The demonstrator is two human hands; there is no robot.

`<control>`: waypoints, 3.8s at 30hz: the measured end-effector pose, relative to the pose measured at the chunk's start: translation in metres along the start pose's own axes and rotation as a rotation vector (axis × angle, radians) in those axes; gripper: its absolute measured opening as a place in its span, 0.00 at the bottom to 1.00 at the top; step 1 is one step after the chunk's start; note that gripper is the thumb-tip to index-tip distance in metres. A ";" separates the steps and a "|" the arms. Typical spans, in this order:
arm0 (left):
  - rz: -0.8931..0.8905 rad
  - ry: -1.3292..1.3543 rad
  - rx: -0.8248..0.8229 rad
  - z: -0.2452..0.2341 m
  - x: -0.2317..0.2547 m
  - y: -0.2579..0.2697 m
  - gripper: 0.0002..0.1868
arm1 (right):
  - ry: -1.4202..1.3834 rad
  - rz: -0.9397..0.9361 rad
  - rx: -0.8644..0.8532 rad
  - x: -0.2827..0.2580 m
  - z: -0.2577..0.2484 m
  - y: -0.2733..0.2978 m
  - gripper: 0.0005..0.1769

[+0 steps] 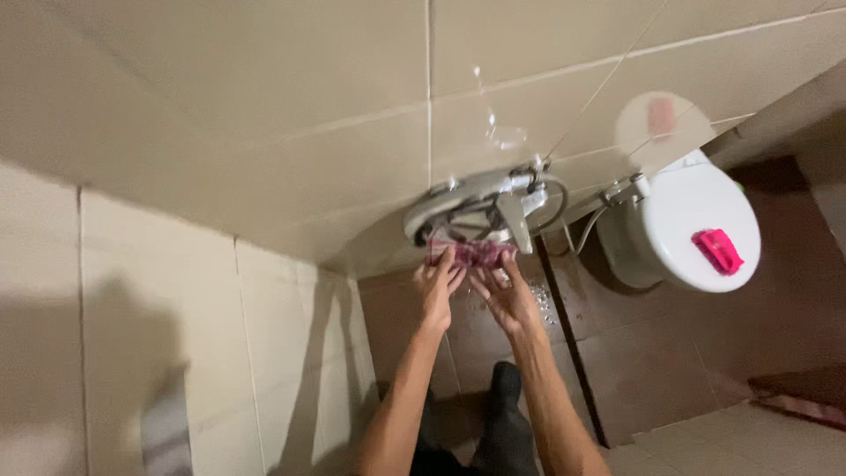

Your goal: The person holds a cloth under a running faucet to dampen it and then uses the cloth to wipe the chrome surfaces of the shower mixer and faucet handle.

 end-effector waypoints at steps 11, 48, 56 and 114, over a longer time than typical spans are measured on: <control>-0.127 0.149 -0.105 0.014 -0.014 -0.064 0.19 | -0.136 -0.186 0.054 0.009 0.029 -0.030 0.20; -0.228 -0.163 0.205 0.019 0.015 -0.046 0.30 | -0.059 -0.253 0.221 0.017 0.047 -0.023 0.08; -0.152 0.143 0.157 0.022 -0.013 -0.067 0.15 | 0.005 -0.371 0.172 0.025 0.019 -0.057 0.11; -0.087 -0.105 -0.002 -0.111 0.033 -0.101 0.28 | 0.153 0.115 0.112 0.101 0.055 -0.046 0.35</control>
Point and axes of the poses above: each hand's wrist, its own y-axis away from the middle knuckle, its own z-axis out of the palm, x = y × z, the point moved 4 cm from there along -y, towards the middle knuckle, and after that the axes turned 10 degrees about -y, right-handed, at the moved point
